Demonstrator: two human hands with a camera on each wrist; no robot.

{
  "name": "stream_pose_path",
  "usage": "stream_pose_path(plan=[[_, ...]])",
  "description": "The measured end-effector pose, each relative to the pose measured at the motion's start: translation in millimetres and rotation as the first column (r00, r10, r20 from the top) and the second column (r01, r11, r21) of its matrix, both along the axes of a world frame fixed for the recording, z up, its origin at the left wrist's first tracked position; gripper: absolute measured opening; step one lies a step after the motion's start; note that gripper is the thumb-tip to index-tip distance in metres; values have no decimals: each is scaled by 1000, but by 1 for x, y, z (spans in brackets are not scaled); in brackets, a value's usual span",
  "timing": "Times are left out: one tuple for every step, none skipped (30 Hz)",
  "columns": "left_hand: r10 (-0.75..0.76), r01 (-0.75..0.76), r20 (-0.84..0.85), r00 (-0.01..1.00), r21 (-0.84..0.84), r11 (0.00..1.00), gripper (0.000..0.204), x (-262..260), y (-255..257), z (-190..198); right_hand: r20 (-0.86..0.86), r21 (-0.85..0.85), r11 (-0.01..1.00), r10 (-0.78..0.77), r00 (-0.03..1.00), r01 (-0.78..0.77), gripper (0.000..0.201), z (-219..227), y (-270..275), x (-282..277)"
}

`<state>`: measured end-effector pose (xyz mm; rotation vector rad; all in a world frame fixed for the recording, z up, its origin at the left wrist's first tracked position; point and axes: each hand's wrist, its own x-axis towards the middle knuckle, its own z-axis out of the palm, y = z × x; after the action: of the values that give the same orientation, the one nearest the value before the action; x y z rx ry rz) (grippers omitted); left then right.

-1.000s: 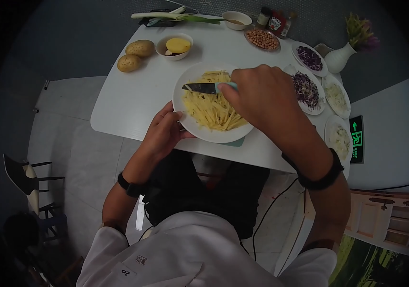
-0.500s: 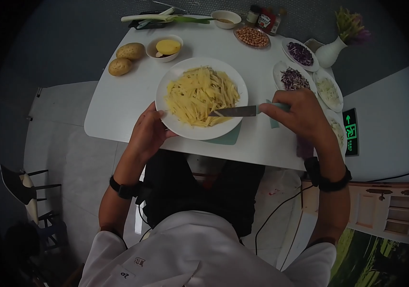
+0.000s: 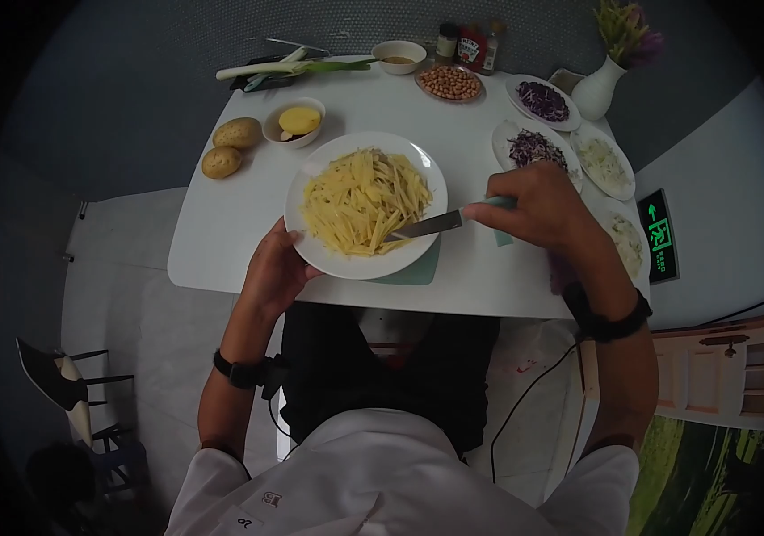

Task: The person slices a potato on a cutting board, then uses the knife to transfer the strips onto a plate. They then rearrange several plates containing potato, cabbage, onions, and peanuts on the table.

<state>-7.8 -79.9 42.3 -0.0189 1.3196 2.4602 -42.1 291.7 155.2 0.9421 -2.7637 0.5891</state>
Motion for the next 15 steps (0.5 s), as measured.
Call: stream_pose_path(plan=[[-7,7,-3,1000,-2,1000,52,1,2,2,29,-13,1000,3,1000,-3,46,-2,-3,-1],[-11,11,-1,1000,-10,1000,52,2,4,4,27,-16,1000,-2,1000,2,46,-3,-6,-2],[-13,13,2,1000,-19,1000,53,3,5,5,55,-16,1000,-12,998,13,47,-4,-9,-3],[-18,18,1,1000,-22,1000,53,4,5,5,84,-17,1000,-24,996,25,47,-6,-11,-4],[-24,24,3,1000,-15,1000,53,4,6,4,81,-20,999,-27,996,29,47,-8,-12,-6],[-30,30,5,1000,-8,1000,53,3,5,3,90,-9,999,-43,995,44,48,-11,-13,-8],[-31,31,2,1000,-10,999,53,3,5,2,97,2,998,-58,994,58,49,-13,-13,-9],[-35,35,2,999,-4,999,53,3,5,1,94,1,998,-57,994,57,49,-12,-13,-8],[-37,37,2,999,2,999,53,3,4,1,144,-49,996,-67,987,74,50,-12,-12,-6],[-33,33,0,999,1,999,53,3,4,2,196,-99,991,-73,978,94,52,-13,-10,-6],[-24,24,2,1000,10,1000,53,3,4,2,197,-100,991,-72,978,93,52,-15,-7,-8],[-16,16,4,1000,20,1000,52,3,4,2,201,-88,988,-107,974,126,51,-20,-2,-13],[-19,19,4,1000,19,1000,52,3,4,0,205,-75,984,-143,968,161,50,-25,2,-14],[-13,13,-1,1000,12,1000,52,1,2,-3,203,-76,984,-145,968,164,50,-27,5,-14],[-4,4,-6,1000,5,1000,52,0,1,-5,204,-230,951,-161,966,207,46,-29,6,-13]])
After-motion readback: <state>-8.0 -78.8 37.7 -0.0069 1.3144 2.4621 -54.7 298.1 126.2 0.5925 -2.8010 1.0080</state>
